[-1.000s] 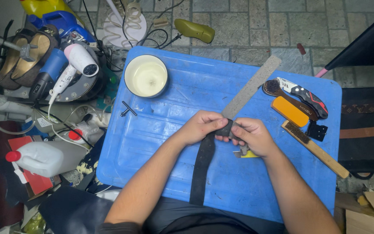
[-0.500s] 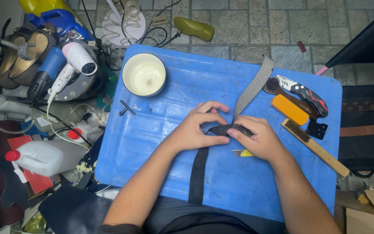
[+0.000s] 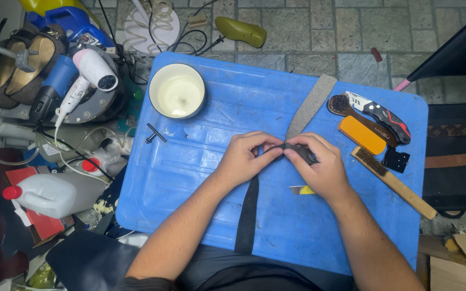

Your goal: The person repeatedly folds and presses a small section of a black belt on a blue work surface, using a yellow utility knife to trim or adjust the edge. The hands manipulate the belt material by hand throughout the clip.

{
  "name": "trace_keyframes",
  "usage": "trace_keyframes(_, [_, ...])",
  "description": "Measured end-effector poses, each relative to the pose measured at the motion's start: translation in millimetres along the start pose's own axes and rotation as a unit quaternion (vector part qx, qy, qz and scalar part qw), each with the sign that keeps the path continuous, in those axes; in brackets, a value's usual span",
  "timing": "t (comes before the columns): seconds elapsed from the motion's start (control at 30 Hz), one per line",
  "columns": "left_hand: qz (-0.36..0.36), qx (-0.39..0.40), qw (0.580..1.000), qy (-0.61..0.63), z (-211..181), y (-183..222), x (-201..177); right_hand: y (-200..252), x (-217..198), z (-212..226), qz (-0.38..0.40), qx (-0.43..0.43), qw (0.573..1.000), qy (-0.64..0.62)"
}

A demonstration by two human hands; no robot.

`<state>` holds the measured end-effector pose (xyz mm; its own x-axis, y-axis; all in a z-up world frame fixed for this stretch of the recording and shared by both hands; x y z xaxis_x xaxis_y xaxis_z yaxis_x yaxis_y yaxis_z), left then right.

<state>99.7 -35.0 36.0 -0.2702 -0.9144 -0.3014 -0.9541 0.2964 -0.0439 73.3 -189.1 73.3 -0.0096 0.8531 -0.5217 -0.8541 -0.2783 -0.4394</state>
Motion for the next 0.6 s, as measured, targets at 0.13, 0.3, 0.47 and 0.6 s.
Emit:
trace_keyframes(0.13, [0.002,-0.002,1.000,-0.003,1,2,3,-1,-1,9,-0.014,-0.017,0.999,0.045])
trace_keyframes(0.3, [-0.006,0.028,0.999,-0.015,-8,5,6,-5,-4,29,-0.004,-0.088,0.985,0.149])
trace_keyframes(0.47, [0.001,0.038,0.999,-0.005,-8,8,13,0,-3,16,-0.020,-0.065,0.992,0.104])
trace_keyframes(0.6, [0.016,0.025,0.999,0.028,-1,5,17,14,3,-25,-0.040,0.035,0.998,-0.045])
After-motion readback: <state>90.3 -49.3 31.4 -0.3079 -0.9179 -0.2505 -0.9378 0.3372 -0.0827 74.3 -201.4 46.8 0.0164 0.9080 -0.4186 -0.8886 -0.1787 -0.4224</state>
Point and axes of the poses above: each hand's wrist, its own y-axis away from the middle knuckle, its own x-axis out of the palm, z = x × y, the point moved 9 cm from there along -y, towards the middle knuckle, and after that the axes turned 8 degrees about -x, right-handed, at the moved point
